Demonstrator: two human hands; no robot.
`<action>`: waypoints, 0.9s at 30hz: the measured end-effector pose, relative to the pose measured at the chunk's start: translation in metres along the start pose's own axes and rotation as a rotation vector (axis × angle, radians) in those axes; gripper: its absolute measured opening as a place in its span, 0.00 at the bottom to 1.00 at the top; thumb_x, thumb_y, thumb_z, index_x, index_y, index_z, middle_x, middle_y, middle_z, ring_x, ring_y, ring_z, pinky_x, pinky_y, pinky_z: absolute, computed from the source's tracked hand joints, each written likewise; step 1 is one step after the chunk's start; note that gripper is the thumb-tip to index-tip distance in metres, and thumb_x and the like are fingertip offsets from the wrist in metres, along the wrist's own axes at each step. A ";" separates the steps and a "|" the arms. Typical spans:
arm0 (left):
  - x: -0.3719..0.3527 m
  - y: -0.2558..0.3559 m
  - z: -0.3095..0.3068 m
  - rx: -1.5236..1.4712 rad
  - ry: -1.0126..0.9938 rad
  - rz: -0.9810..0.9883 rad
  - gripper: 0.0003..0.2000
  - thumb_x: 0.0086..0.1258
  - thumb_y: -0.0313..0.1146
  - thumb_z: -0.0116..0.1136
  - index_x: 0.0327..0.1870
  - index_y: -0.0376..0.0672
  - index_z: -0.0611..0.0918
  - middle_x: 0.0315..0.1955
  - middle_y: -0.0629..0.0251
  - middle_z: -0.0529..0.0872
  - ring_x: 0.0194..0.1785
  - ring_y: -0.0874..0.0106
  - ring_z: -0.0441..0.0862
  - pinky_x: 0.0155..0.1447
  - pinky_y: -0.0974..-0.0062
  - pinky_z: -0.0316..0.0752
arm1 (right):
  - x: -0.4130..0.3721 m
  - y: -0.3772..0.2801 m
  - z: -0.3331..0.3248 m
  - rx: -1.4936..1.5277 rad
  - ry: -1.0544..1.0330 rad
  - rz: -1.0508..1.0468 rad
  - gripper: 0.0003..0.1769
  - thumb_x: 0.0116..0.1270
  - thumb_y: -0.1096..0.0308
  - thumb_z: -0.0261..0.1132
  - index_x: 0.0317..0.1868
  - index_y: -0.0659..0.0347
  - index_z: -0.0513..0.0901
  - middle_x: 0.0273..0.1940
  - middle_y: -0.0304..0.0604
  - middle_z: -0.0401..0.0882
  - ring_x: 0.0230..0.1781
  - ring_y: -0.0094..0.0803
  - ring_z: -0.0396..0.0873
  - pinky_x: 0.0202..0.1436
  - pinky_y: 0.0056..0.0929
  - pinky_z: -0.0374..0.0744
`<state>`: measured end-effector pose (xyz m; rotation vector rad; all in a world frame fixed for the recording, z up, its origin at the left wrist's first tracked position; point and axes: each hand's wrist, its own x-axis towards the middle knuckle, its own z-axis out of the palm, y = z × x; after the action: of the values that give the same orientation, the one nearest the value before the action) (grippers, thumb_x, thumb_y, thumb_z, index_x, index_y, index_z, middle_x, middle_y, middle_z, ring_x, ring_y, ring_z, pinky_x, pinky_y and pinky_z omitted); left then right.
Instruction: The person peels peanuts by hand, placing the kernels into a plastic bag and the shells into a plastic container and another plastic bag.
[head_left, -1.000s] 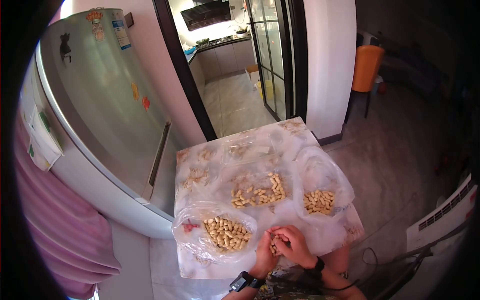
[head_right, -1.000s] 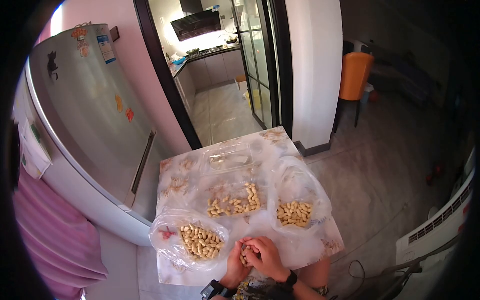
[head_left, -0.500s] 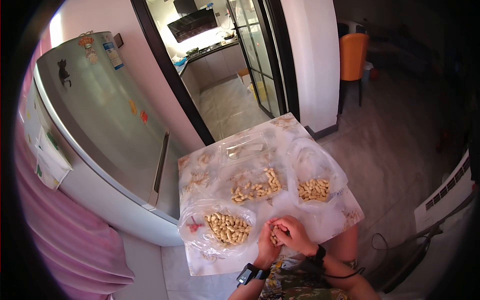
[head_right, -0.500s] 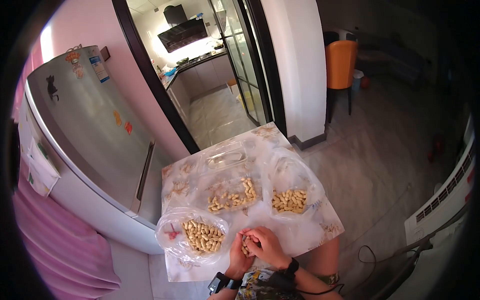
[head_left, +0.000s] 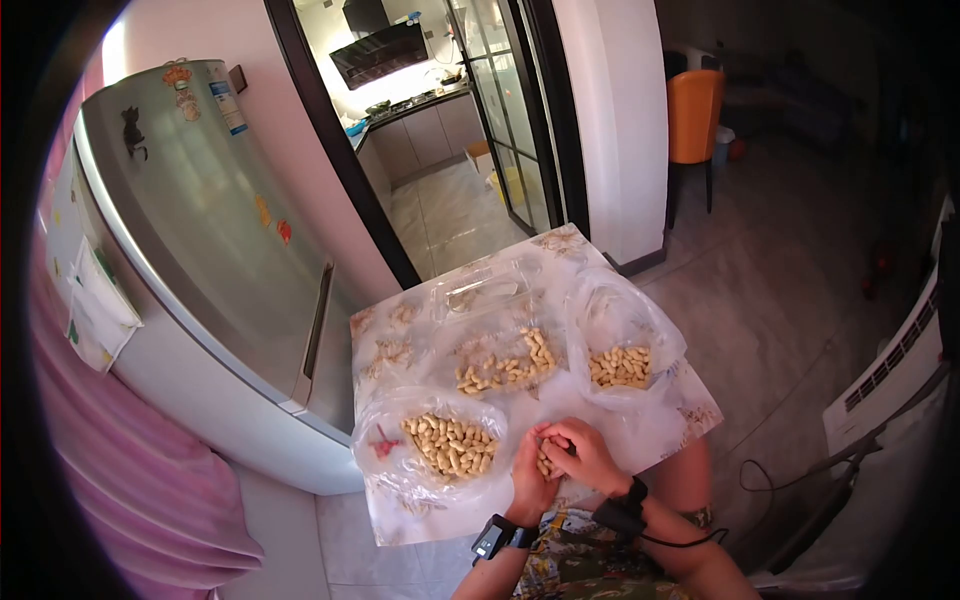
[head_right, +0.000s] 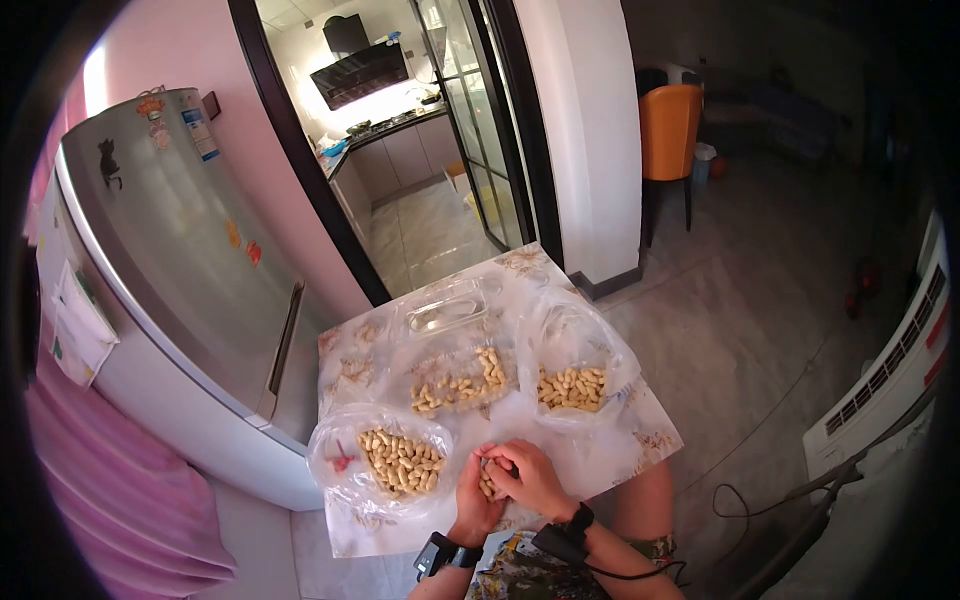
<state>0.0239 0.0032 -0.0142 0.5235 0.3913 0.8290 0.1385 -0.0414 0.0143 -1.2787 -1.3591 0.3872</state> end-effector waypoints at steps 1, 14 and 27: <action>0.000 0.000 0.000 -0.004 -0.003 0.004 0.19 0.81 0.48 0.38 0.58 0.42 0.71 0.36 0.65 0.81 0.30 0.78 0.75 0.27 0.83 0.63 | 0.000 0.000 0.000 -0.004 -0.003 -0.004 0.06 0.61 0.72 0.66 0.38 0.64 0.81 0.28 0.43 0.72 0.27 0.36 0.73 0.32 0.33 0.72; 0.000 0.000 0.000 0.018 -0.055 0.044 0.18 0.80 0.44 0.40 0.58 0.40 0.70 0.38 0.63 0.80 0.30 0.78 0.74 0.26 0.83 0.63 | -0.001 -0.003 0.002 0.054 -0.039 0.083 0.08 0.62 0.71 0.67 0.39 0.66 0.81 0.30 0.43 0.77 0.28 0.33 0.76 0.34 0.29 0.75; 0.001 -0.002 0.004 0.028 -0.052 0.056 0.18 0.81 0.44 0.39 0.57 0.39 0.71 0.35 0.63 0.81 0.29 0.78 0.74 0.26 0.83 0.63 | -0.005 0.008 0.006 0.146 -0.039 0.163 0.07 0.64 0.73 0.66 0.40 0.69 0.81 0.31 0.39 0.76 0.28 0.21 0.74 0.29 0.23 0.76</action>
<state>0.0280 0.0015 -0.0126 0.5829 0.3425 0.8630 0.1353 -0.0402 0.0037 -1.2686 -1.2388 0.6156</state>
